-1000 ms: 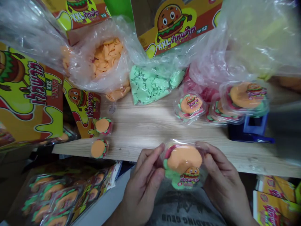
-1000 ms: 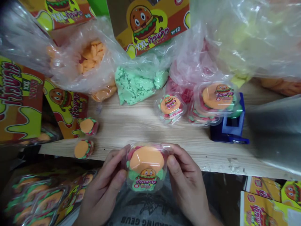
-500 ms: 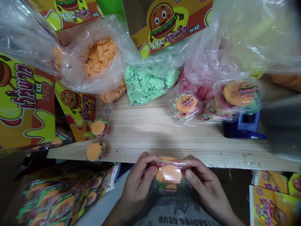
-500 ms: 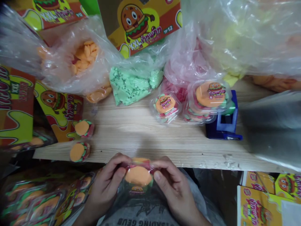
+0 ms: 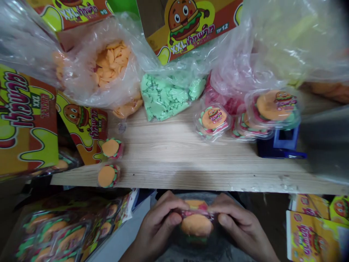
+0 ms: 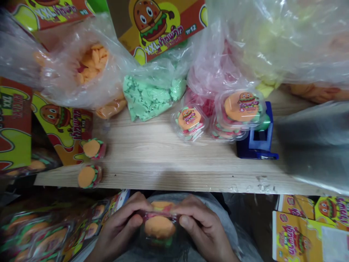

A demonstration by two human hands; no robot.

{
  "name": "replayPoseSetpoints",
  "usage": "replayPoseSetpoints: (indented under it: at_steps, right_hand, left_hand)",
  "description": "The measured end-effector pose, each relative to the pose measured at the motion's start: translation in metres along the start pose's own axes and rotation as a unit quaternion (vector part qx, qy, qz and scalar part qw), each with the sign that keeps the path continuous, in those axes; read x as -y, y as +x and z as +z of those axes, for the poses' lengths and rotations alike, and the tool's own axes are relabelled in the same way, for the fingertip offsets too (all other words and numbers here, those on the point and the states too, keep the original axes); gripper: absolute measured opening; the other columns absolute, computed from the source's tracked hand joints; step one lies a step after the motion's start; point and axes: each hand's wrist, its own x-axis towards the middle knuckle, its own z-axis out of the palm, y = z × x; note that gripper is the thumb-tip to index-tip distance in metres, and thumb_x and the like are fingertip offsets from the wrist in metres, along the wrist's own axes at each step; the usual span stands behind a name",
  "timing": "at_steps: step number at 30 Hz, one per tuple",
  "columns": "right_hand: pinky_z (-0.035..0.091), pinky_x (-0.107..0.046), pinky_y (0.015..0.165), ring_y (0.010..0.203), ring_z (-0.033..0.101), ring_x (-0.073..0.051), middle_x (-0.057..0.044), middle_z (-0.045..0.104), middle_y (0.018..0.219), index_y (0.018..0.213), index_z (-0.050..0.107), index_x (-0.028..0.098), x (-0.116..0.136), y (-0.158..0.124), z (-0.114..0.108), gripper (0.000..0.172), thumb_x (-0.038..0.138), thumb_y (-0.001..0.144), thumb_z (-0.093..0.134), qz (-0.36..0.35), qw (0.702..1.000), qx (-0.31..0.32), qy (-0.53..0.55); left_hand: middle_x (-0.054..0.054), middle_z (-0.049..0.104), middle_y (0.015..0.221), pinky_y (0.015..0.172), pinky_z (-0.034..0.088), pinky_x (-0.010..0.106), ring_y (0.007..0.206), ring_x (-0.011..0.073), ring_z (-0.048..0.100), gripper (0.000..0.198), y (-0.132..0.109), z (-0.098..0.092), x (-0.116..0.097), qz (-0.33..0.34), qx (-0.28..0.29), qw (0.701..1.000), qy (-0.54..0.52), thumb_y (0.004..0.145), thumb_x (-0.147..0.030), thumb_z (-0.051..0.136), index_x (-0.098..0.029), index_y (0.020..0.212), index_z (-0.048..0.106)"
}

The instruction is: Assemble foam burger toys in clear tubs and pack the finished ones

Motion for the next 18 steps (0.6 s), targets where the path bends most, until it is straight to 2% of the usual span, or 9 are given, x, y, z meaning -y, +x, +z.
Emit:
replayPoseSetpoints:
  at_steps: [5,8,13,16,18]
  right_hand:
    - [0.049,-0.028,0.063,0.072,0.059,-0.016,-0.003,0.063,0.076,0.099,0.063,0.031,0.024,0.01,0.0,0.021,0.024,0.085,0.049,-0.019,0.999,-0.024,0.031]
    - [0.049,-0.029,0.062,0.07,0.059,-0.017,-0.003,0.062,0.072,0.099,0.064,0.031,0.036,0.015,-0.002,0.02,0.03,0.086,0.048,-0.035,0.999,-0.019,0.024]
    - [0.049,-0.027,0.059,0.068,0.059,-0.016,-0.003,0.062,0.073,0.102,0.062,0.033,0.041,0.015,-0.004,0.022,0.032,0.087,0.046,-0.031,0.999,-0.013,0.014]
    - [0.049,-0.026,0.057,0.066,0.059,-0.016,-0.003,0.063,0.073,0.106,0.061,0.033,0.038,0.013,-0.003,0.028,0.043,0.08,0.055,-0.02,1.0,0.011,0.013]
    - [0.049,-0.024,0.054,0.062,0.059,-0.015,-0.002,0.063,0.071,0.103,0.062,0.034,0.037,0.014,-0.002,0.031,0.045,0.074,0.06,-0.02,1.0,0.007,0.012]
  left_hand:
    - [0.003,0.06,0.077,0.065,0.042,0.024,0.072,0.0146,0.053,0.018,0.004,-0.004,-0.015,0.077,-0.02,0.997,-0.002,0.087,-0.024,0.044,-0.024,0.097,0.06]
    - [0.003,0.06,0.078,0.066,0.043,0.024,0.072,0.0147,0.052,0.019,0.006,-0.007,-0.025,0.1,-0.01,0.995,-0.005,0.087,-0.025,0.044,-0.024,0.099,0.059]
    - [0.003,0.057,0.075,0.062,0.042,0.023,0.069,0.014,0.052,0.017,0.004,-0.008,-0.029,0.089,-0.007,0.996,0.006,0.087,-0.025,0.045,-0.023,0.099,0.058]
    - [0.002,0.056,0.074,0.062,0.042,0.022,0.068,0.0135,0.053,0.016,0.001,-0.009,-0.026,0.059,-0.02,0.998,0.012,0.087,-0.026,0.044,-0.025,0.096,0.058]
    - [0.002,0.056,0.073,0.061,0.042,0.022,0.067,0.0134,0.053,0.017,-0.001,-0.01,-0.024,0.042,-0.006,0.999,0.016,0.087,-0.028,0.044,-0.025,0.095,0.058]
